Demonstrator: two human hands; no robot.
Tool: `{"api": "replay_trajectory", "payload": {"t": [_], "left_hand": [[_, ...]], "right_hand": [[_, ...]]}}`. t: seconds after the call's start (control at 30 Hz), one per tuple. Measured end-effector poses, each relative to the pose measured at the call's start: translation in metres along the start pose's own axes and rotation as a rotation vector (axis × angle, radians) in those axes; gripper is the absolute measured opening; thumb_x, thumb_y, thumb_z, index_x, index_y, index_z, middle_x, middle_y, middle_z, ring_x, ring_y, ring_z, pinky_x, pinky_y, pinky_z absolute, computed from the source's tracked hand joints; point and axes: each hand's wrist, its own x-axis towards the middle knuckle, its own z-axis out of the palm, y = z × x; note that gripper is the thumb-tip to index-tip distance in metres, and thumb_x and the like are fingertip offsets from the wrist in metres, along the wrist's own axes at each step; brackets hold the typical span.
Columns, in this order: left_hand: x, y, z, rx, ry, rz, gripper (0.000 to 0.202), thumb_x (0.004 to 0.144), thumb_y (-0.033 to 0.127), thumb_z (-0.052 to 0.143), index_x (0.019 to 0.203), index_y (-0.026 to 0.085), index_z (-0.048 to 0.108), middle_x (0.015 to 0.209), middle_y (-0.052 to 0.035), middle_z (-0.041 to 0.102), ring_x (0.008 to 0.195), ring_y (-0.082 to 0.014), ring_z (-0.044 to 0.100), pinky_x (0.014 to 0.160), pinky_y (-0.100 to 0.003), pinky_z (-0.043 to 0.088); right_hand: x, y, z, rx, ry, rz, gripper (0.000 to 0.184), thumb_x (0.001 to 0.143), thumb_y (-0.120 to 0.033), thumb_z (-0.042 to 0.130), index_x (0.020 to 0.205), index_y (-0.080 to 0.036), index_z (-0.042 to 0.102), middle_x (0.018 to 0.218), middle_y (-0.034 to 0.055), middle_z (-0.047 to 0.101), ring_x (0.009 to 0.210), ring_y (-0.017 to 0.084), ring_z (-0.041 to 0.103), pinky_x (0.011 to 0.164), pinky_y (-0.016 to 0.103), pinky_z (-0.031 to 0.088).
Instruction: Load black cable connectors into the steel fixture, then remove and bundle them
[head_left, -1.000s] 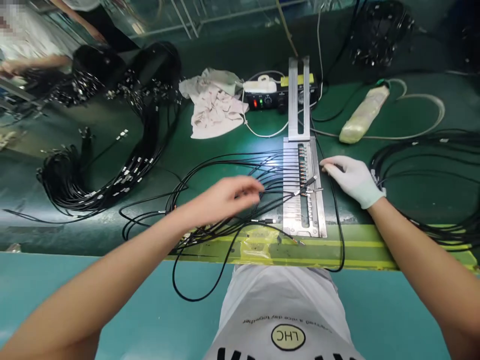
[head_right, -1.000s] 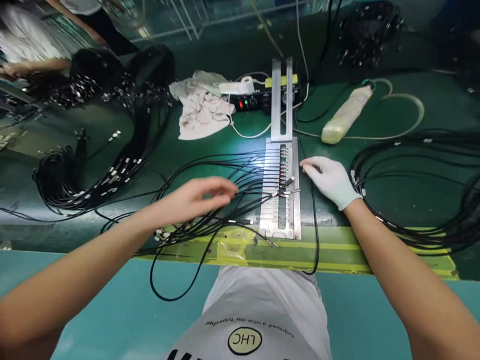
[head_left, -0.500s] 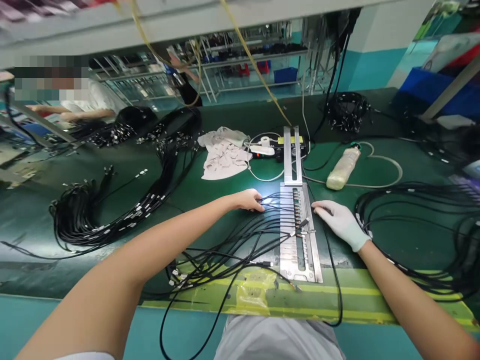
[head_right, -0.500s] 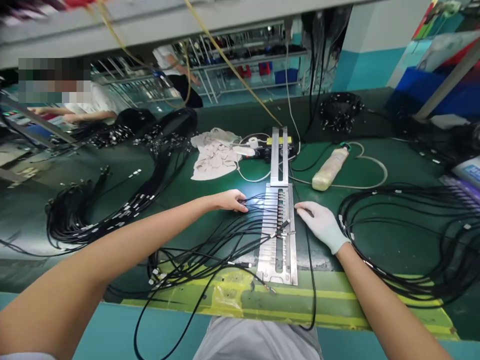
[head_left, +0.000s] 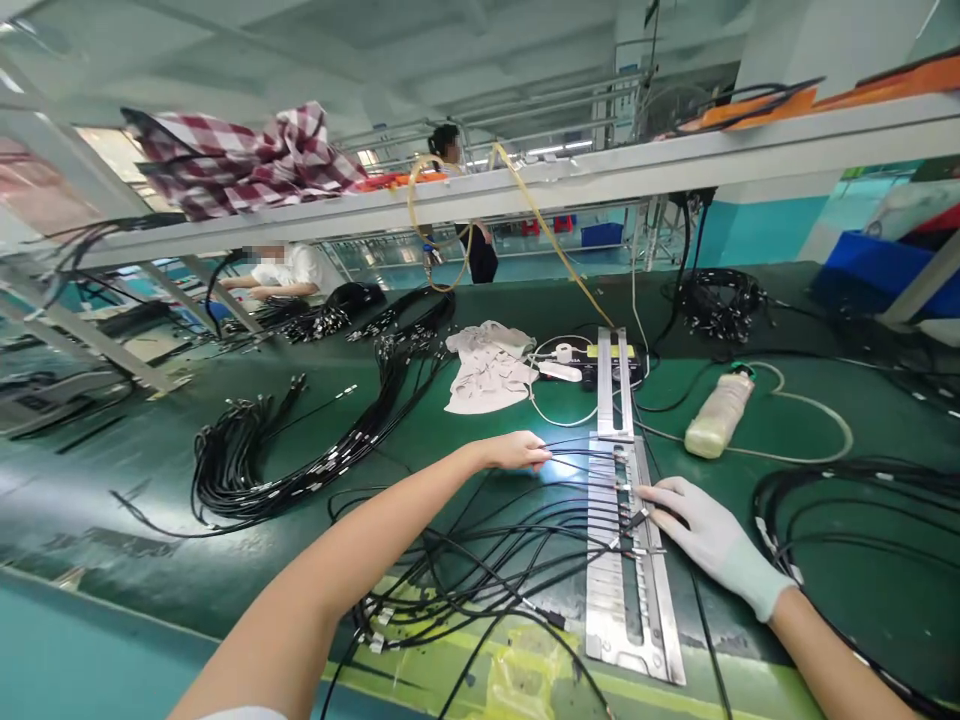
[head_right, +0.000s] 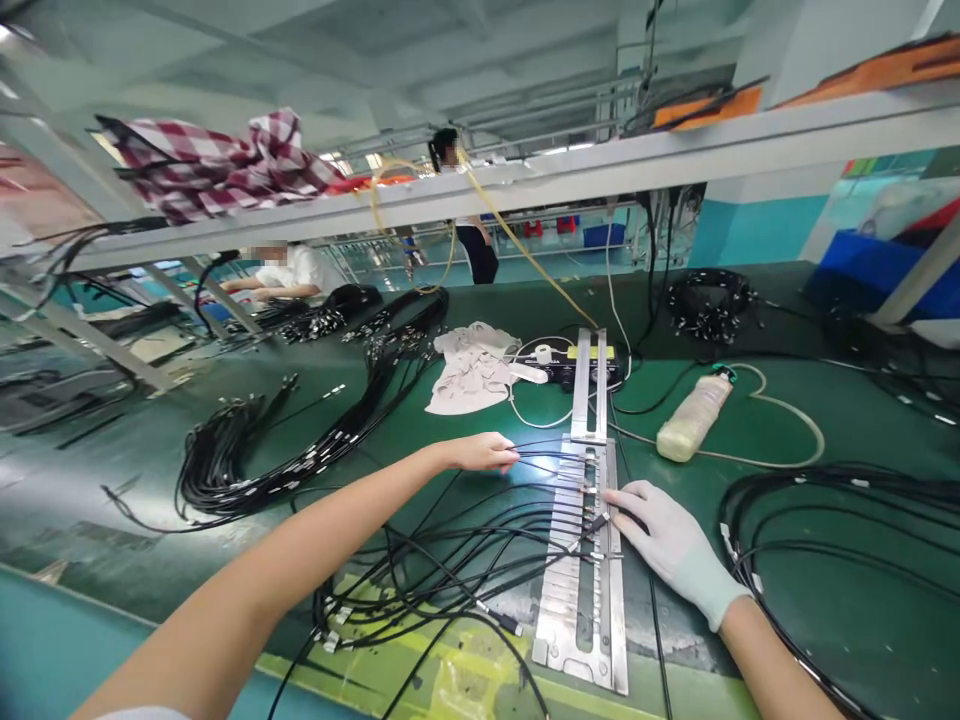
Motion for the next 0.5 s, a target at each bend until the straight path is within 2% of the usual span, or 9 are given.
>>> {"api": "replay_trajectory", "payload": {"t": [0.07, 0.23, 0.33, 0.4, 0.5], "left_hand": [[-0.001, -0.002, -0.004, 0.01, -0.007, -0.013, 0.048, 0.097, 0.057, 0.047, 0.081, 0.015, 0.061, 0.067, 0.0019, 0.055, 0.058, -0.0104, 0.05, 0.063, -0.027, 0.045], [-0.011, -0.003, -0.02, 0.038, 0.022, -0.065, 0.042, 0.094, 0.053, 0.056, 0.079, 0.014, 0.061, 0.07, 0.0011, 0.058, 0.062, -0.0106, 0.052, 0.065, -0.027, 0.047], [-0.021, -0.004, -0.025, -0.001, 0.011, -0.071, 0.051, 0.096, 0.059, 0.044, 0.087, 0.014, 0.065, 0.067, 0.0005, 0.055, 0.058, -0.0108, 0.049, 0.06, -0.026, 0.042], [-0.024, -0.003, -0.017, -0.021, 0.026, -0.068, 0.055, 0.094, 0.063, 0.042, 0.095, 0.014, 0.067, 0.072, -0.0013, 0.058, 0.061, -0.0119, 0.051, 0.06, -0.026, 0.041], [-0.02, 0.004, 0.015, 0.002, 0.087, -0.077, 0.053, 0.077, 0.062, 0.065, 0.102, 0.015, 0.065, 0.084, -0.003, 0.061, 0.073, -0.0156, 0.055, 0.064, -0.026, 0.041]], "right_hand": [[-0.001, 0.002, 0.001, 0.002, 0.001, -0.001, 0.038, 0.095, -0.05, 0.046, 0.131, -0.052, 0.056, 0.122, 0.0026, 0.062, 0.114, 0.032, 0.063, 0.1, 0.052, 0.055], [-0.001, 0.012, 0.006, 0.024, 0.002, -0.004, 0.037, 0.093, -0.051, 0.047, 0.13, -0.054, 0.055, 0.121, 0.0017, 0.063, 0.114, 0.033, 0.063, 0.098, 0.053, 0.056], [0.0, 0.011, 0.005, 0.034, 0.004, 0.004, 0.037, 0.093, -0.052, 0.048, 0.128, -0.053, 0.057, 0.12, 0.0009, 0.064, 0.113, 0.033, 0.064, 0.098, 0.052, 0.056], [0.0, 0.008, 0.003, 0.031, 0.008, 0.006, 0.036, 0.094, -0.051, 0.047, 0.128, -0.05, 0.059, 0.121, 0.0013, 0.064, 0.114, 0.033, 0.063, 0.1, 0.052, 0.054], [0.001, 0.004, -0.001, 0.018, 0.005, 0.012, 0.037, 0.096, -0.05, 0.045, 0.13, -0.043, 0.06, 0.122, 0.0032, 0.063, 0.114, 0.03, 0.061, 0.102, 0.049, 0.051]]}}
